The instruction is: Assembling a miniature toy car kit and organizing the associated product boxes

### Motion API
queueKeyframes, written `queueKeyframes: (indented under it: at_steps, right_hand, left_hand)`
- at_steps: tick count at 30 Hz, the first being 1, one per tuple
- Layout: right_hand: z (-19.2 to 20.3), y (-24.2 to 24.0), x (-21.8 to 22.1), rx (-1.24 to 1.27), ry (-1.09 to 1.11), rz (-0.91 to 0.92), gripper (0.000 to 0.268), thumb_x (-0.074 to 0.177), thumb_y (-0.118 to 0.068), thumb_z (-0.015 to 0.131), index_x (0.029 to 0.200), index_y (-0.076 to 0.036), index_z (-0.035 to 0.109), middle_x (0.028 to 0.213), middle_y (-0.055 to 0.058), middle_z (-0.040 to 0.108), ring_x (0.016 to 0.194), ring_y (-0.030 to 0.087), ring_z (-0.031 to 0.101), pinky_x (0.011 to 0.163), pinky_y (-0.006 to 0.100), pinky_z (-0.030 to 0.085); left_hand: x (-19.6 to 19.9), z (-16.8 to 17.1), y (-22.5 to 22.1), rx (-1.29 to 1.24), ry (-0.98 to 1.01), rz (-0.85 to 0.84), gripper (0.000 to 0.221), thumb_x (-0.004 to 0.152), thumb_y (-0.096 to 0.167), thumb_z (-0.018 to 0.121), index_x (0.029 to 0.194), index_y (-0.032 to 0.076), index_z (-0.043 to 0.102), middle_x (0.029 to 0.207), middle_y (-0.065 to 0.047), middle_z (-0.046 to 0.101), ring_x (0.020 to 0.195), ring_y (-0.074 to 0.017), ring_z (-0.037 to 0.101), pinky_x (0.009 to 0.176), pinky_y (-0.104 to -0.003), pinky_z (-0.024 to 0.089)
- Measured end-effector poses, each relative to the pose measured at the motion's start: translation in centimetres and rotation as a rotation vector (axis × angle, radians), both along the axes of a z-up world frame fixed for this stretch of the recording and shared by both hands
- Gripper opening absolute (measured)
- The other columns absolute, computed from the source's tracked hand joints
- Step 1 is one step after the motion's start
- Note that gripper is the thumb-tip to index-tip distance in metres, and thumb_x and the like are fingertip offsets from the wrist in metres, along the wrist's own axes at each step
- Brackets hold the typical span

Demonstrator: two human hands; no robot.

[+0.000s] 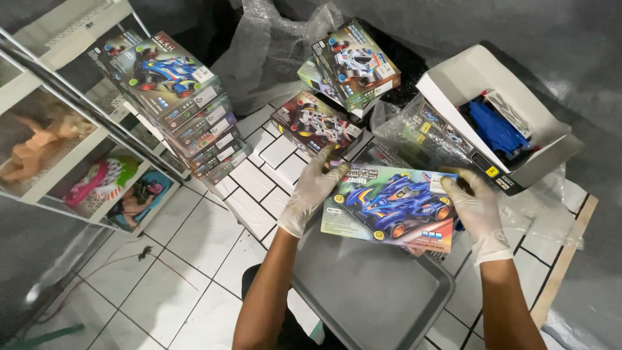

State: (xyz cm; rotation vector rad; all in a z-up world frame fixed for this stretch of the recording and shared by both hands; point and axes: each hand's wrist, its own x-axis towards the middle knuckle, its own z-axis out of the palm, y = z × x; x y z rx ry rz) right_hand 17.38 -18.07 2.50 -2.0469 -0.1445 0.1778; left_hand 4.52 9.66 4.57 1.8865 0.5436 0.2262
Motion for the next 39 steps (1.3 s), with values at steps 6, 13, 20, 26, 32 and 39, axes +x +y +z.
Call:
queueKeyframes:
  at_steps: [6, 13, 20, 26, 32, 39]
  right_hand:
    - [3.4, 2.2, -1.6, 0.087, -0.080, 0.054, 0.036, 0.101, -0.031, 0.069, 0.131, -0.012, 0.066, 0.135, 0.023, 0.059, 0.136, 0.041, 0.050, 0.118, 0.052, 0.035]
    - [-2.1, 0.2, 2.5, -0.014, -0.187, 0.152, 0.036, 0.106, -0.029, 0.061, 0.135, -0.009, 0.064, 0.132, 0.026, 0.061, 0.136, 0.043, 0.049, 0.119, 0.053, 0.034]
    - [-4.7, -0.6, 4.5, -0.155, -0.113, 0.103, 0.033, 0.100, -0.053, 0.063, 0.126, -0.035, 0.071, 0.126, 0.002, 0.070, 0.130, 0.024, 0.056, 0.119, 0.039, 0.035]
    - [-2.8, -0.6, 3.3, 0.134, -0.363, 0.349, 0.022, 0.109, -0.020, 0.056, 0.117, -0.008, 0.073, 0.117, 0.018, 0.072, 0.120, 0.033, 0.065, 0.110, 0.047, 0.045]
    - [-1.8, -0.5, 3.6, -0.136, -0.272, 0.324, 0.033, 0.108, -0.039, 0.052, 0.126, -0.019, 0.071, 0.117, 0.022, 0.072, 0.123, 0.041, 0.060, 0.110, 0.053, 0.043]
    - [-0.6, 0.0, 2.7, -0.036, -0.188, 0.310, 0.038, 0.111, -0.040, 0.047, 0.131, -0.011, 0.063, 0.123, 0.029, 0.067, 0.126, 0.049, 0.057, 0.112, 0.060, 0.039]
  left_hand:
    - [2.8, -4.7, 0.3, 0.019, -0.082, -0.019, 0.036, 0.092, 0.043, 0.070, 0.122, 0.024, 0.074, 0.116, -0.015, 0.073, 0.119, -0.0369, 0.065, 0.104, -0.046, 0.051]
    - [2.7, -4.2, 0.1, -0.023, -0.131, -0.056, 0.032, 0.096, 0.043, 0.066, 0.120, 0.022, 0.073, 0.113, -0.019, 0.073, 0.117, -0.0392, 0.066, 0.102, -0.049, 0.051]
    - [2.4, -2.6, -0.4, -0.239, -0.131, -0.024, 0.032, 0.095, 0.035, 0.069, 0.121, 0.016, 0.073, 0.102, -0.013, 0.074, 0.103, -0.0221, 0.068, 0.096, -0.037, 0.052]
    - [2.5, -1.9, -0.4, -0.250, -0.121, -0.023, 0.032, 0.095, 0.032, 0.069, 0.121, 0.013, 0.072, 0.098, -0.011, 0.072, 0.098, -0.0200, 0.066, 0.094, -0.037, 0.052]
    - [3.4, -3.4, 0.3, -0.189, -0.104, -0.035, 0.034, 0.095, 0.037, 0.068, 0.121, 0.016, 0.072, 0.108, -0.013, 0.074, 0.103, -0.0227, 0.067, 0.097, -0.038, 0.050]
    - [4.3, -4.2, 0.2, -0.218, -0.078, -0.004, 0.039, 0.092, 0.046, 0.072, 0.120, 0.020, 0.072, 0.111, -0.012, 0.074, 0.109, -0.0248, 0.068, 0.100, -0.038, 0.050]
